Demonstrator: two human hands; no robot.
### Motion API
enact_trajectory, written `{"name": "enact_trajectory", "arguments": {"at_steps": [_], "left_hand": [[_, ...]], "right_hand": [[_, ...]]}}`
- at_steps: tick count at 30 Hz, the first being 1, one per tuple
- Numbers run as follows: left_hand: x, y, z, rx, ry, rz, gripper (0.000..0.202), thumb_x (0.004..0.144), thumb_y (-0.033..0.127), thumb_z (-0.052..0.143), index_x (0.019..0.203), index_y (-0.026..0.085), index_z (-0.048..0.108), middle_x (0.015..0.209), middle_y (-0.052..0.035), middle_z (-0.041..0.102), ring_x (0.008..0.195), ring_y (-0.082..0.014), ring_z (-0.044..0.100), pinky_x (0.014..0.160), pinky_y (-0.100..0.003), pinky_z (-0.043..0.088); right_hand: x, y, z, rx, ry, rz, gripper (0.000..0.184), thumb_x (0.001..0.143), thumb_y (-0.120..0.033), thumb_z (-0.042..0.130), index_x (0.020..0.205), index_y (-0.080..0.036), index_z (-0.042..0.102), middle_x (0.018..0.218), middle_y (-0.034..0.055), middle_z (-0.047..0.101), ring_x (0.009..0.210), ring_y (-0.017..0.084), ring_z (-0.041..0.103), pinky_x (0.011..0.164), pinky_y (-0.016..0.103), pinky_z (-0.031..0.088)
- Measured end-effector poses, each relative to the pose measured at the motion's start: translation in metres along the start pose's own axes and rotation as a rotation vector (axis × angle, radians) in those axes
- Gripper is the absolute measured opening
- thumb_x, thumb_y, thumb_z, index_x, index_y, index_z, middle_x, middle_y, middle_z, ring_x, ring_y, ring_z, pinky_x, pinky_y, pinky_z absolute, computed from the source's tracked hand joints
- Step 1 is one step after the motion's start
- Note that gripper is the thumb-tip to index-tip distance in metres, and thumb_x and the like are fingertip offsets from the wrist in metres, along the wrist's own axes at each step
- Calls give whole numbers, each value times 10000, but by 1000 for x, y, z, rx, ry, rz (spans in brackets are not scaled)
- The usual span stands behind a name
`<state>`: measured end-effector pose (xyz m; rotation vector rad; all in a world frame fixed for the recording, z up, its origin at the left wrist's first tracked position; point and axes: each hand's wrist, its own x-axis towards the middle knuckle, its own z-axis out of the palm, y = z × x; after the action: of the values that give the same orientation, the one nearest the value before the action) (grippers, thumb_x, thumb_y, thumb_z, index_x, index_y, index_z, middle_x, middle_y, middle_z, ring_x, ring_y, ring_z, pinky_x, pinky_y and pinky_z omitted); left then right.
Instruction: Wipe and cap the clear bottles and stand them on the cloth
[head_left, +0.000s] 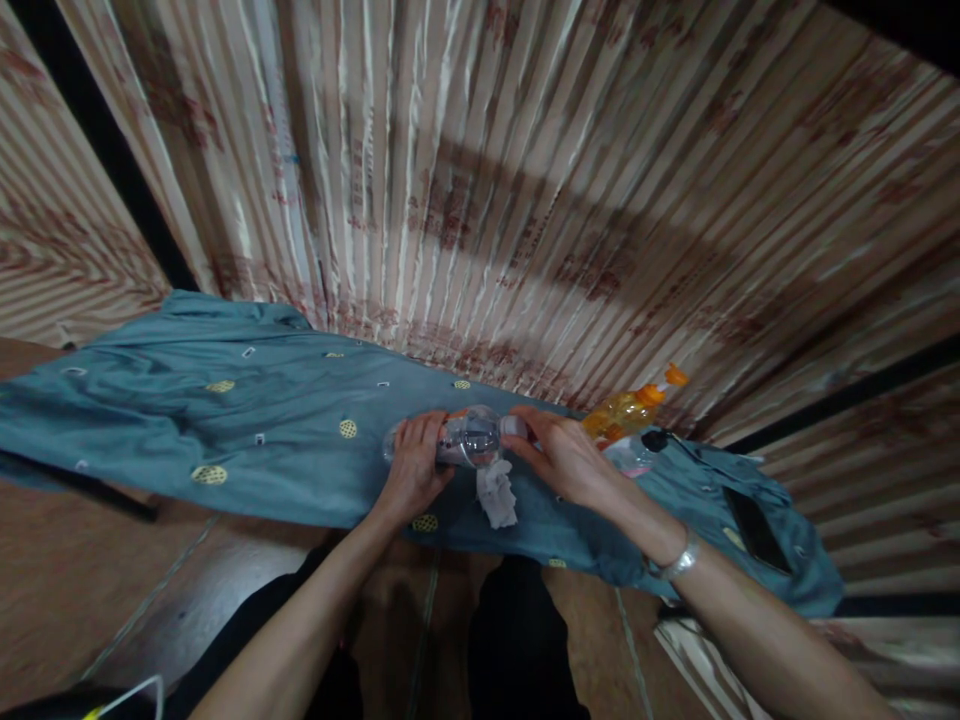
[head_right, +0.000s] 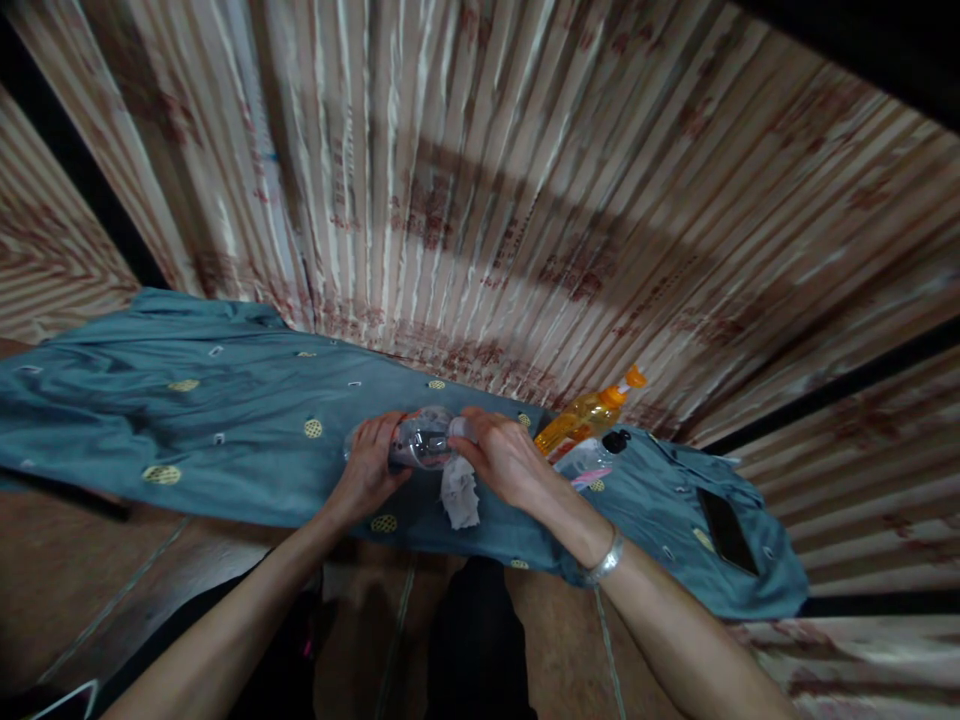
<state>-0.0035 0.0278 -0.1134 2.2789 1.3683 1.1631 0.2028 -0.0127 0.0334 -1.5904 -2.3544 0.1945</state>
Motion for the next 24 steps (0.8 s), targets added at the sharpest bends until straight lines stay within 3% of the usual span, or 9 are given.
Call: {"name": "enact_trajectory", "arguments": {"at_steps": [4,6,7,11,14,17,19,22,24], "left_hand": [[3,-3,-2,-29,9,-47,708,685,147,673,1347,177,424,1308,-149,593,1250,-332,547,1093,-543,383],[3,-4,-3,-66,12,-96,797,673,165,703,1398,161,372,1327,-164,586,1250,-335,552,1096,-548,388],[3,-4,-2,-91,20,-127,850,664,176,721,1423,154,340,1338,-173,580,1248,-337,556,1094,-547,395],[1,-2,0,-222,86,-217,889,656,223,758,1428,176,319,1368,-173,556,1237,-330,577,1060,-512,446],[1,1,0,-324,99,-256,860,670,267,768,1411,195,337,1358,-157,555,1212,-308,599,1043,-476,469],[3,4,-2,-392,98,-276,850,654,280,783,1391,196,368,1350,-141,546,1227,-290,581,1061,-454,458],[5,5,-4,-415,94,-286,825,626,278,800,1353,193,420,1328,-129,543,1254,-295,552,1077,-453,444],[7,8,-4,-447,58,-347,798,599,285,812,1313,175,474,1260,-122,549,1220,-300,561,1053,-462,461],[9,11,-1,-474,27,-383,806,593,280,813,1319,173,481,1234,-118,558,1191,-297,575,1045,-467,463]], "right_hand": [[1,21,22,275,144,116,412,1009,-417,459,1354,-203,529,1139,89,733,1032,239,709,911,381,540],[-3,35,50,323,230,216,424,1029,-406,381,1376,-202,512,1247,118,695,1145,244,672,994,428,512],[-6,40,69,283,246,275,442,1011,-398,420,1383,-174,507,1285,157,670,1187,269,651,1011,460,504],[-19,46,143,83,97,339,731,844,-345,699,1470,-105,408,1514,280,423,1420,382,418,1103,553,417],[-23,41,174,21,60,290,672,823,-195,681,1444,-96,446,1517,276,416,1434,382,395,1124,543,404],[-18,44,178,51,65,241,497,794,-12,532,1276,-118,597,1363,216,585,1312,301,549,1088,452,461],[-10,53,168,153,97,238,449,775,0,502,1175,-148,643,1217,160,674,1171,259,638,1026,412,507],[8,66,136,387,221,293,362,824,-163,567,1180,-175,632,1062,95,721,943,233,695,899,399,557],[20,66,109,565,366,323,429,834,-331,621,1232,-171,602,1019,81,719,864,225,688,823,376,567]]}}
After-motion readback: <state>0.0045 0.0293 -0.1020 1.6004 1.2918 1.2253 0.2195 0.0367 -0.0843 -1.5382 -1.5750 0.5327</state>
